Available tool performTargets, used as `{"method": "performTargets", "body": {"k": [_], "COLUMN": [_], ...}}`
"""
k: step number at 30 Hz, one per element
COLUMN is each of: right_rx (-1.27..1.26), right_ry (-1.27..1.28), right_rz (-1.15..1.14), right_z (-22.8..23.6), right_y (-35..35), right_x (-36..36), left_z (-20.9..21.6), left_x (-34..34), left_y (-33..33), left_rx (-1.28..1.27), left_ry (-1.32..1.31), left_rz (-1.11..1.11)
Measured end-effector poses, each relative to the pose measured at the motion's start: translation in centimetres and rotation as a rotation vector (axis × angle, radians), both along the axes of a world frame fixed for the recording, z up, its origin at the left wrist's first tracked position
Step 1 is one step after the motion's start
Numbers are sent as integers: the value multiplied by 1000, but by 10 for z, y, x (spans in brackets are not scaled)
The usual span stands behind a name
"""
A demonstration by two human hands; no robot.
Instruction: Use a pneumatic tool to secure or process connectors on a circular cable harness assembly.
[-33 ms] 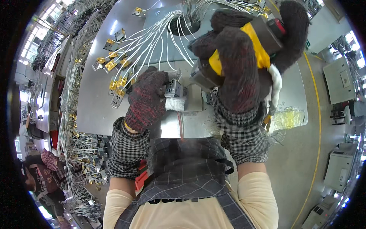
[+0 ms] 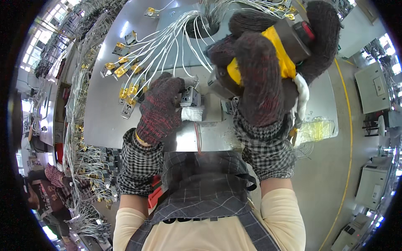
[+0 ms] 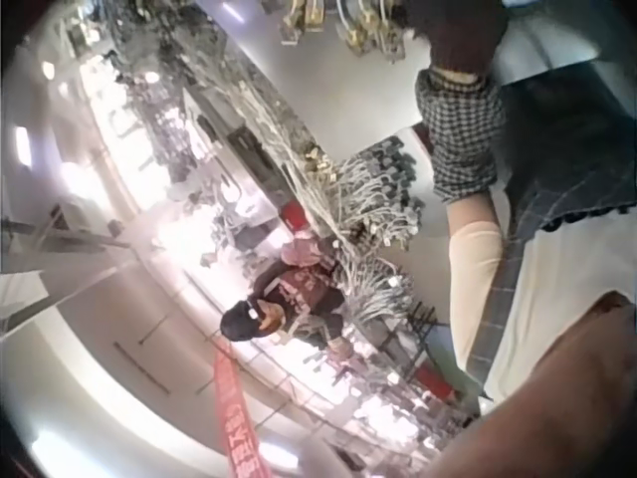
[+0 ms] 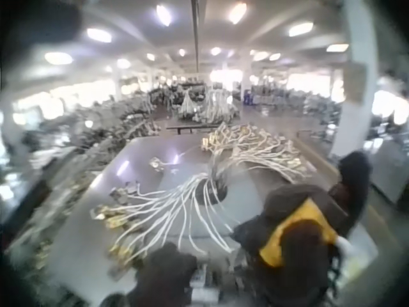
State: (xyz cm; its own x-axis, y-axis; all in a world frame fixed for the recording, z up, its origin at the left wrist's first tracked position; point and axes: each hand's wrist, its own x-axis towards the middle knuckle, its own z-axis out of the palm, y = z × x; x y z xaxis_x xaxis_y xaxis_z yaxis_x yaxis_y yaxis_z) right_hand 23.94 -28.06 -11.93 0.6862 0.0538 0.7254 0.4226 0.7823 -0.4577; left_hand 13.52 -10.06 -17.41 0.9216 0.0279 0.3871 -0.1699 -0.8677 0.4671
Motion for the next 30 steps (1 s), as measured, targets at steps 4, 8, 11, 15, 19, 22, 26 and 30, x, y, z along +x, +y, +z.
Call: {"method": "performTargets", "body": {"k": [4,8,11,15,19,22,26,30], "right_rx": [-8,-39,-36,-30,-102,-385,-22,-36], "right_ry": [86,-94,-67,60,-160,53,-9,-25], "right_rz": [-52,-101,-78,-280,73,-395,-8,-83], "right_z": [14,-26,-13,-27,-3,-3,-19,-5], "right_y": [19,-7,-5,-8,2,0,-9,9], "right_x": [-40,1,-11,-6,-24,-29,-8,-24], "left_z": [0,6,6,18,7,11,24,20], "left_x": [3,2,6,-3,0,-5,-3,-5], "left_y": [-2,-6,-7,-12,-6,-8,-15,-11], "left_rx": [25,6,86,162,118,7,-7,-93], "left_ry": [-2,18,81,48,13,157,241,224], "left_rz": [-13,6,23,-1,-27,-3,21,-11]}}
